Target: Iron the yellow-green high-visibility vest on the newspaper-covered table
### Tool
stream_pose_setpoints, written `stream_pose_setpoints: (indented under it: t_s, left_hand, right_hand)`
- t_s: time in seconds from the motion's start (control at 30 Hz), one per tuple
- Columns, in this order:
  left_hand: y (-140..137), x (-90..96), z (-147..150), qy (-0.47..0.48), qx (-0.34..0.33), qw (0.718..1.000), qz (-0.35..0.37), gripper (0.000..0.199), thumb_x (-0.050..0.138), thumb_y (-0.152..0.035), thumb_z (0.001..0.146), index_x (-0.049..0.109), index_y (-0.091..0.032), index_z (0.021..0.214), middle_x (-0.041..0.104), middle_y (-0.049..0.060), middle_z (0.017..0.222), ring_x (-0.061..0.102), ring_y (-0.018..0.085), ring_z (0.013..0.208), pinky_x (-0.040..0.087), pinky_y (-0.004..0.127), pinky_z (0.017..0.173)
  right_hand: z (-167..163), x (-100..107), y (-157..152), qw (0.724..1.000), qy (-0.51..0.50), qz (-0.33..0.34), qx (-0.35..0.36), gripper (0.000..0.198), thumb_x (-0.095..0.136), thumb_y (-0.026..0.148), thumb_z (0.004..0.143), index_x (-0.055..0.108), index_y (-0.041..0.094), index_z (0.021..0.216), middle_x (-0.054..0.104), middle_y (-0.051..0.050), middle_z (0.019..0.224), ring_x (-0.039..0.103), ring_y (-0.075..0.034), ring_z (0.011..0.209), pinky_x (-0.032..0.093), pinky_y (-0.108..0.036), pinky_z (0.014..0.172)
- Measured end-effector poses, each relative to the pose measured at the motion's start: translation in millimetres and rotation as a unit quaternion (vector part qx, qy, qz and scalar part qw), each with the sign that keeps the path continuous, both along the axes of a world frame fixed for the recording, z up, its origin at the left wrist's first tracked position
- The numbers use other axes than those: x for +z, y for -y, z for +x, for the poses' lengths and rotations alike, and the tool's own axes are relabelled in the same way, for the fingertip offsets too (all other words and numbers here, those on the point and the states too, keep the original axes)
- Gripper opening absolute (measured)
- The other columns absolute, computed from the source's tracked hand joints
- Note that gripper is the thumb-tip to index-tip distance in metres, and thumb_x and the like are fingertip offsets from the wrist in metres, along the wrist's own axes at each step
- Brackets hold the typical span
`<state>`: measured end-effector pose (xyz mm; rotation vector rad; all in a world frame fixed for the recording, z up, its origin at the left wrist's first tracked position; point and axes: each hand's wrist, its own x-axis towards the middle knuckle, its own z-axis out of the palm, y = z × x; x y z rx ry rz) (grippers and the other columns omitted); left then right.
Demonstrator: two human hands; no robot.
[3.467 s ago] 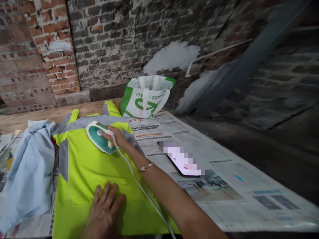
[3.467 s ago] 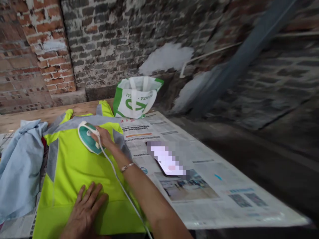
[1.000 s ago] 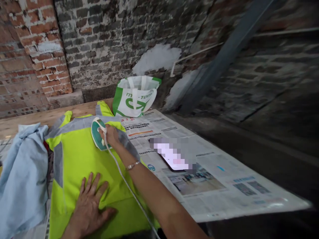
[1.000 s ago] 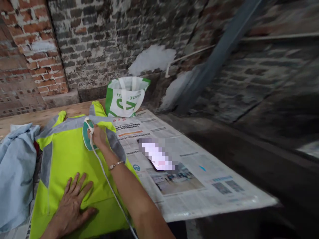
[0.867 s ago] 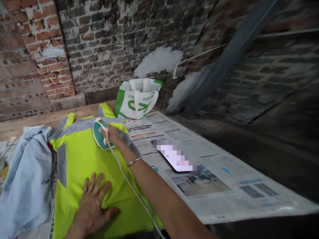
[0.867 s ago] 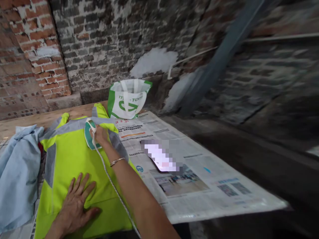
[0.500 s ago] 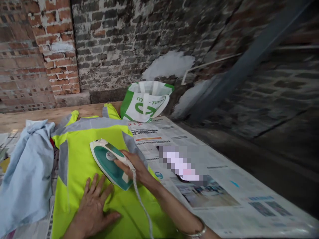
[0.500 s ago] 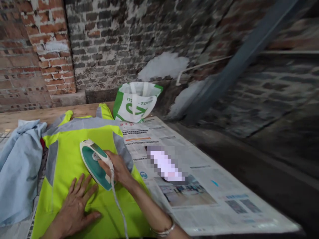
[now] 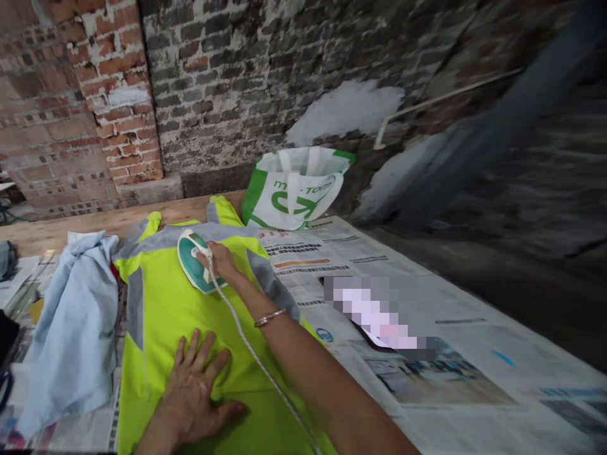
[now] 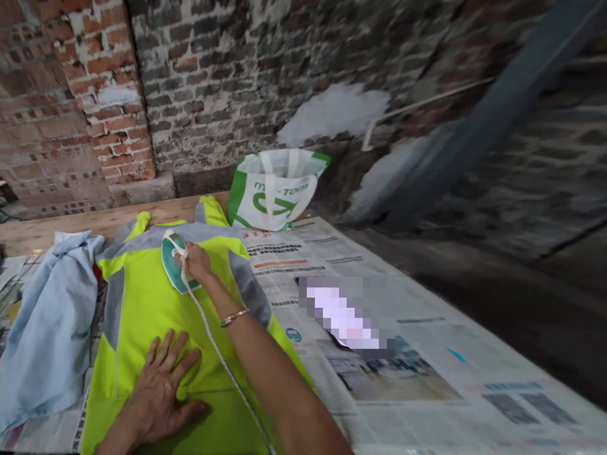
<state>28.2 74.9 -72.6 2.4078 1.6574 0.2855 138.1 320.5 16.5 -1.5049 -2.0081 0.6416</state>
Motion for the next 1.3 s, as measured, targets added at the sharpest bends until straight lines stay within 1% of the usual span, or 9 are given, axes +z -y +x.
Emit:
stream_pose_setpoints:
  t_s: [0.23,0.4,0.53,0.63,0.77,0.83,0.97,1.13,1.3]
  left_hand:
    - [3.2,-4.3,1.5,0.002,-0.005,1.000,-0.004,0.085,0.055,-0.077,0.093,0.044,-0.030,0.162,0.028,0.011,0.176,0.021,0.042,0.163,0.031,0.073,0.126]
    - [6.0,-8.6,1.9,0.004,-0.008,1.000,0.017,0.084,0.063,-0.072,0.091,0.043,-0.033,0.162,0.028,0.009,0.176,0.021,0.040,0.164,0.031,0.070,0.128]
    - [10.6,-3.2,1.9,0.006,-0.014,1.000,0.008,0.084,0.066,-0.070,0.091,0.042,-0.033,0.163,0.030,0.009,0.176,0.020,0.039,0.164,0.029,0.070,0.129]
    - [6.7,6.7,-11.9,0.037,0.004,0.999,0.013,0.079,0.062,-0.058,0.098,0.033,-0.032,0.167,0.029,0.010,0.176,0.027,0.034,0.163,0.037,0.062,0.128]
    - [-37.3,21.9,-65.1,0.054,0.116,0.986,0.104,0.058,0.038,-0.040,0.108,0.039,-0.023,0.164,0.038,0.012,0.172,0.032,0.027,0.162,0.038,0.054,0.128]
    - [-72.9,24.5,-99.4,0.012,0.176,0.977,0.118,0.054,0.040,-0.036,0.106,0.051,-0.017,0.155,0.050,0.015,0.164,0.037,0.030,0.159,0.036,0.056,0.129]
    - [-129.0,11.5,-152.2,-0.024,0.263,0.957,0.120,0.050,0.045,-0.029,0.098,0.063,-0.009,0.140,0.054,0.023,0.159,0.042,0.040,0.155,0.033,0.068,0.126]
    - [-144.0,-19.9,-174.6,-0.009,0.281,0.949,0.144,0.056,0.037,-0.028,0.097,0.060,-0.004,0.142,0.054,0.024,0.159,0.041,0.037,0.156,0.033,0.061,0.129]
    - [-143.8,-30.8,-183.6,-0.005,0.270,0.950,0.154,0.058,0.035,-0.033,0.099,0.060,-0.006,0.143,0.054,0.023,0.160,0.039,0.037,0.157,0.031,0.061,0.130]
  right_hand:
    - [63.3,-36.5,56.6,0.978,-0.070,0.005,0.195,0.018,0.066,0.038,0.087,0.069,0.021,0.094,0.071,-0.001,0.079,0.064,-0.019,0.069,0.044,-0.026,0.063]
    - [57.4,-36.1,59.1,0.985,-0.054,0.012,0.162,0.019,0.066,0.037,0.088,0.071,0.021,0.097,0.075,-0.002,0.085,0.066,-0.019,0.073,0.044,-0.025,0.065]
    - [11.2,-16.7,29.1,0.995,0.011,0.014,0.099,0.020,0.067,0.034,0.090,0.073,0.020,0.104,0.079,-0.005,0.095,0.071,-0.022,0.085,0.045,-0.025,0.070]
    - [-23.1,-1.1,13.9,0.998,0.045,-0.003,0.050,0.026,0.062,0.035,0.097,0.074,0.018,0.113,0.080,-0.011,0.110,0.073,-0.024,0.098,0.046,-0.026,0.075]
    - [-36.1,6.3,15.5,0.998,0.053,-0.012,0.045,0.027,0.062,0.035,0.099,0.075,0.018,0.116,0.080,-0.013,0.114,0.073,-0.024,0.102,0.045,-0.025,0.074]
    - [-27.7,3.0,24.7,0.996,0.053,-0.005,0.065,0.025,0.064,0.036,0.097,0.075,0.018,0.112,0.080,-0.012,0.110,0.073,-0.024,0.098,0.044,-0.025,0.071]
    - [-0.8,-12.4,56.6,0.993,0.028,0.008,0.115,0.022,0.066,0.035,0.094,0.074,0.020,0.108,0.080,-0.008,0.099,0.072,-0.023,0.088,0.043,-0.025,0.067]
    - [5.1,-25.7,88.5,0.994,0.000,-0.001,0.111,0.021,0.067,0.034,0.093,0.072,0.023,0.110,0.078,-0.004,0.090,0.070,-0.021,0.078,0.042,-0.025,0.064]
    - [-38.5,-7.8,68.1,0.996,0.030,-0.007,0.083,0.022,0.062,0.035,0.098,0.072,0.021,0.112,0.080,-0.008,0.098,0.074,-0.022,0.088,0.045,-0.026,0.069]
